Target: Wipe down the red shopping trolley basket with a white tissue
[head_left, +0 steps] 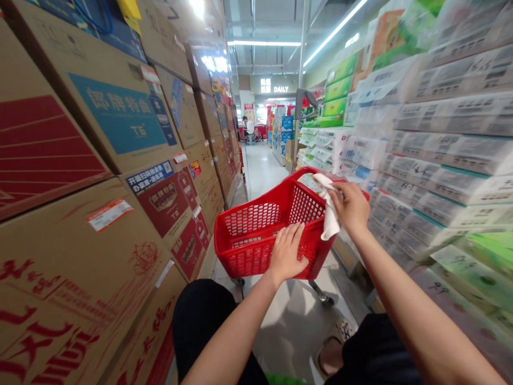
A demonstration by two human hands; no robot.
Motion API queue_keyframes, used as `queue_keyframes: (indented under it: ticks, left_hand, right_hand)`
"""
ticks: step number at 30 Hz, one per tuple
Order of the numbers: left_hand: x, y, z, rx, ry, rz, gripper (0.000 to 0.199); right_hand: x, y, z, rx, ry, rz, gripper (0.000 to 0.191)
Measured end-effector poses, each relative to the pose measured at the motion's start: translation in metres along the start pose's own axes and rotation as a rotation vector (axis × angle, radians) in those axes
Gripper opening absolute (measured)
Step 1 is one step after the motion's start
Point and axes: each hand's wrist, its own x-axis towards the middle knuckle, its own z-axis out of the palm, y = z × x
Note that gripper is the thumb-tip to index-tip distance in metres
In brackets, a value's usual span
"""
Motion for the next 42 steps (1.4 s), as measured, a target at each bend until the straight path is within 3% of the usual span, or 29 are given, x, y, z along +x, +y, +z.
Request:
queue_keyframes:
  ticks: [3,6,11,14,16,21,24,28,31,33,36,40,42]
  left_hand:
    - [-0.001,0.0,-0.001,-0.004,-0.006,-0.005,0.099]
    - [-0.002,0.0,-0.003,-0.004,-0.026,-0.016,0.098]
    - [-0.005,0.001,-0.006,-0.01,-0.029,0.002,0.094]
    - [-0.005,0.002,-0.004,-0.011,-0.016,-0.003,0.095]
    - [-0.006,0.002,-0.002,-0.007,-0.006,-0.008,0.096]
    - [-0.005,0.002,0.003,0.021,0.0,0.005,0.1]
    - [-0.007,-0.002,-0.004,0.049,-0.024,0.058,0.102]
    - [-0.021,-0.024,-0.028,0.179,-0.041,0.066,0.094]
    - [-0.042,-0.051,-0.045,0.353,0.028,-0.116,0.083]
    - [-0.054,-0.064,-0.049,0.449,0.053,-0.216,0.072]
    - [-0.06,-0.069,-0.044,0.501,0.022,-0.294,0.063]
    - [-0.052,-0.057,-0.036,0.51,-0.048,-0.303,0.062]
    - [-0.05,-0.052,-0.035,0.522,-0.086,-0.286,0.064]
  right_hand:
    - [-0.022,-0.018,0.015,-0.097,-0.212,-0.127,0.038]
    - [-0.042,-0.02,0.021,-0.146,-0.352,-0.305,0.041]
    - [-0.039,0.007,-0.009,-0.186,-0.388,-0.502,0.045]
    - [-0.034,0.021,-0.024,-0.25,-0.325,-0.444,0.048]
    - [-0.041,0.019,-0.021,-0.261,-0.309,-0.394,0.048]
    - [-0.08,-0.027,0.015,-0.204,-0.342,-0.386,0.047]
    - [-0.088,-0.042,0.02,-0.17,-0.407,-0.427,0.05]
    - [-0.071,-0.016,0.001,-0.217,-0.421,-0.461,0.047]
    - [-0.06,0.008,-0.006,-0.262,-0.334,-0.379,0.043]
    - [-0.06,0.01,0.0,-0.27,-0.282,-0.303,0.041]
    - [-0.073,-0.016,0.02,-0.255,-0.267,-0.24,0.037]
    - [-0.101,-0.07,0.046,-0.174,-0.328,-0.297,0.036]
    - [-0.109,-0.082,0.049,-0.161,-0.344,-0.323,0.038]
